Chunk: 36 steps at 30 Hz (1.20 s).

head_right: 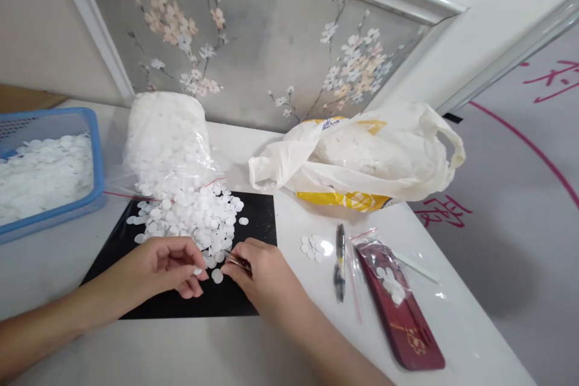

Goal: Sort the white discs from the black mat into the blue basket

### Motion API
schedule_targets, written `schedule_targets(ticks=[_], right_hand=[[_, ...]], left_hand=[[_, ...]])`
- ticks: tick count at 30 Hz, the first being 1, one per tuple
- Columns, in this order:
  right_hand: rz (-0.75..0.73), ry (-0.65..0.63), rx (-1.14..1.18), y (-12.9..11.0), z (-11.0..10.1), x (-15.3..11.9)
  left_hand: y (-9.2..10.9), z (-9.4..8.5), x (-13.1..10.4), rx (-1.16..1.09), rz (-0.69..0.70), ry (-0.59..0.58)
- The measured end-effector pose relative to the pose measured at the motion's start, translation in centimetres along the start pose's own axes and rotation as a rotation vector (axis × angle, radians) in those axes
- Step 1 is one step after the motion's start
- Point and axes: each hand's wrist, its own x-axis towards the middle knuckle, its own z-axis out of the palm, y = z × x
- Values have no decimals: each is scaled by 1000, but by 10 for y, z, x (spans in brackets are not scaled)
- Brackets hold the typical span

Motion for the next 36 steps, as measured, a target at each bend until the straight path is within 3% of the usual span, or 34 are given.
schedule_targets(ticks=[7,12,15,21,24,30,33,36], right_hand=[[36,-9,28,-7,14,2],[193,-23,211,-5,5,2],[237,-61,182,-3,-3,2],[188,-66,1,-2,-11,2],[45,-15,-10,-1,-8,2],[-213,-83,-50,1,8,1],[-197,-80,8,1,8,2],[-66,-51,104,0,1,1]], left_hand=[[1,-1,3,-177,-54,20],[2,-1,4,-228,-77,37],[1,-2,3,-192,-71,20],[-3,-2,1,-24,0,-18],[-3,-1,1,47,25,-22],[-5,-3,5,24,43,-23],[-4,-7,5,10,59,-9],[-2,-9,4,31,69,1]])
